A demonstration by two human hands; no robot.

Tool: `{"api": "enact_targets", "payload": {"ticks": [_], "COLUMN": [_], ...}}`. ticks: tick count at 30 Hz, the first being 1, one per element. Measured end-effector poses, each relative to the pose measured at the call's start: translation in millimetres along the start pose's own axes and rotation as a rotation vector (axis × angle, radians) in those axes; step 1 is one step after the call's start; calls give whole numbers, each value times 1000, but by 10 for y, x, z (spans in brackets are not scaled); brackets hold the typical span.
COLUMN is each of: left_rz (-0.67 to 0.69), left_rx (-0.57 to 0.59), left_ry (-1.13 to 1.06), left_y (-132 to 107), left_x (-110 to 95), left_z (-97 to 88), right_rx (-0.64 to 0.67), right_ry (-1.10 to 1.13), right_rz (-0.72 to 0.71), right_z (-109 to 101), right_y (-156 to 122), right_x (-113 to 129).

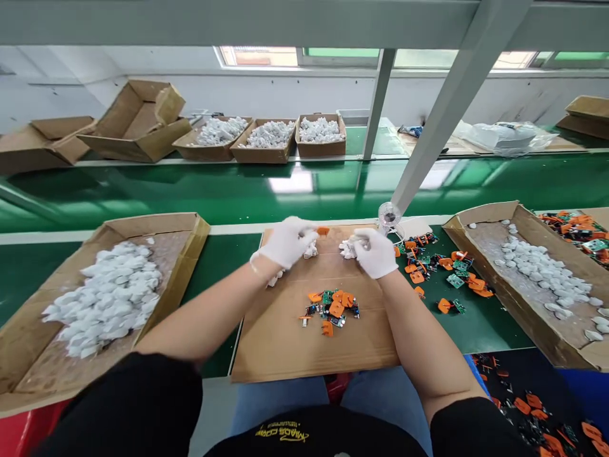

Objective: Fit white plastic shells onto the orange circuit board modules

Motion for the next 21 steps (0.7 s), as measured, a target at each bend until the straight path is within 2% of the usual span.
{"api": "enact_targets", "payload": {"ticks": [1, 3, 4, 6, 9, 12, 15, 18, 21], "left_rz": [-64, -127, -148, -175, -175, -146, -78, 1, 3], "left_rx": [131, 211, 251, 335, 433, 457, 423, 424, 451], "left_ry": [162, 249, 281, 340, 382, 396, 415, 441, 470], "left_y": [212, 644, 836, 1127, 1303, 1242, 1025, 649, 207], "left_x": [79, 185, 224, 276, 290, 258, 188, 98, 41], "left_z": [13, 25, 76, 235, 477, 548, 430, 303, 296], "right_rx": [141, 385, 458, 509, 517, 485, 442, 445, 460], "right_ry": [-157, -442, -555, -695, -748, -727, -714, -733, -754], "right_rz": [-57, -164, -195, -193, -161, -125, -95, -101, -99], "right_z": [105, 316, 393, 475, 511, 477, 419, 399, 397], "right_y": [-22, -101, -134, -155, -130, -93, -81, -92, -86], "right_x": [59, 156, 186, 211, 193, 149, 134, 149, 129]}}
Point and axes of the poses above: each hand's wrist, its own y-axis towards the middle knuckle, its own z-axis out of the palm, x = y × z, the point moved 6 cm from there along y, towards the middle knuckle, and after that the axes turned 9 degrees about y, right-handed, at the moved point
